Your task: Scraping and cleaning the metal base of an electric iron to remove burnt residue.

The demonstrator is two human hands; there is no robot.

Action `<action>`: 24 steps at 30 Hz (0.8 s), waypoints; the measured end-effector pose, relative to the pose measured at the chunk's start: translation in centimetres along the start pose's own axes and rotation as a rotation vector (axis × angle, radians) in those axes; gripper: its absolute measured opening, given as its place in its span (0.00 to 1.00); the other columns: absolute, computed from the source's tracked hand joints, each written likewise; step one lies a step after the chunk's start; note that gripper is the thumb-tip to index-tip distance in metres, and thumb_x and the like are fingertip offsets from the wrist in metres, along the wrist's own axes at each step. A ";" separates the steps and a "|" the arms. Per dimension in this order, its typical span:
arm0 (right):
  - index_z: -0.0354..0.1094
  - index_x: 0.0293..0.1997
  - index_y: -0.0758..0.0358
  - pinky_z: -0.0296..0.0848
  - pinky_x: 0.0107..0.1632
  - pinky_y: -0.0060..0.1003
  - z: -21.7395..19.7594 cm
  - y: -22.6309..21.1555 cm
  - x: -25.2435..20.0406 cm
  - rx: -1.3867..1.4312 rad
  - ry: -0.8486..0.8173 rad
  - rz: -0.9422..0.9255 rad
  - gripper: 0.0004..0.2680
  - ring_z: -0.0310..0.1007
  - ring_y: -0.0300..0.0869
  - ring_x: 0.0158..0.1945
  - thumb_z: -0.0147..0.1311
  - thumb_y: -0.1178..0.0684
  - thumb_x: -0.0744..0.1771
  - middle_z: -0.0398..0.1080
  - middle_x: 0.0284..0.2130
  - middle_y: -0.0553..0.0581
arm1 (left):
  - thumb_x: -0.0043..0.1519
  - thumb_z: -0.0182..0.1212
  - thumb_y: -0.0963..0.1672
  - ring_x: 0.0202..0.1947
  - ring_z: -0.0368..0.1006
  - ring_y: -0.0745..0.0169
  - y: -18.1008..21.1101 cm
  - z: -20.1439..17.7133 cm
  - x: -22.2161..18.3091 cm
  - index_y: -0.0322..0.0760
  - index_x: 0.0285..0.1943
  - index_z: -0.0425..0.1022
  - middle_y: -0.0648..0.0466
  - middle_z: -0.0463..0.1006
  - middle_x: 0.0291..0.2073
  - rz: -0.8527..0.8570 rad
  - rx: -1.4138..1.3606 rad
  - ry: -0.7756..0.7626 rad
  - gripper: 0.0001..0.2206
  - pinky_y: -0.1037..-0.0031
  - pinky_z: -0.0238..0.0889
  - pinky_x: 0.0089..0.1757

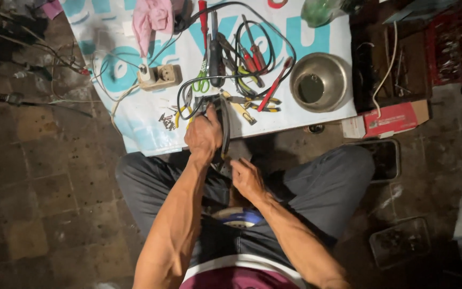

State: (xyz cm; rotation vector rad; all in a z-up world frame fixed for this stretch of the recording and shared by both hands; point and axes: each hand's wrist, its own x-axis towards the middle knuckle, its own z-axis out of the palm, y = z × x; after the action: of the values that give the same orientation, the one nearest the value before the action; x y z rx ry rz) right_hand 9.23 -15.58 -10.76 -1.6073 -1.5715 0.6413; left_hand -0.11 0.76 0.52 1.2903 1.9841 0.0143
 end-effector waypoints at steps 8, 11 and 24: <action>0.73 0.37 0.51 0.72 0.25 0.52 1.9 3.5 -1.7 -0.228 -0.069 -0.070 0.04 0.74 0.60 0.25 0.52 0.55 0.64 0.73 0.32 0.61 | 0.65 0.32 0.59 0.58 0.71 0.36 -0.5 0.7 0.3 0.29 0.51 0.77 0.34 0.78 0.48 0.018 0.006 0.012 0.34 0.50 0.58 0.58; 0.70 0.35 0.50 0.70 0.22 0.55 2.1 3.0 -2.0 -0.280 -0.106 -0.082 0.03 0.73 0.62 0.22 0.49 0.54 0.65 0.74 0.36 0.61 | 0.65 0.32 0.60 0.57 0.71 0.34 -0.8 0.6 0.4 0.30 0.50 0.77 0.34 0.79 0.46 0.017 0.016 0.022 0.35 0.49 0.59 0.58; 0.68 0.45 0.59 0.67 0.52 0.63 2.1 2.7 -3.3 -0.312 -0.652 0.204 0.11 0.72 0.73 0.47 0.36 0.51 0.67 0.66 0.62 0.64 | 0.64 0.30 0.61 0.57 0.71 0.36 -0.2 -0.2 -0.1 0.28 0.51 0.77 0.34 0.79 0.48 0.007 0.013 -0.013 0.37 0.50 0.59 0.58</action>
State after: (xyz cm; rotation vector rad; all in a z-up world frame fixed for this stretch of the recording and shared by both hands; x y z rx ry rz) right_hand 8.76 -18.28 -14.66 -1.9234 -2.0626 1.1633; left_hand -0.33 0.69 0.61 1.3027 1.9716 -0.0038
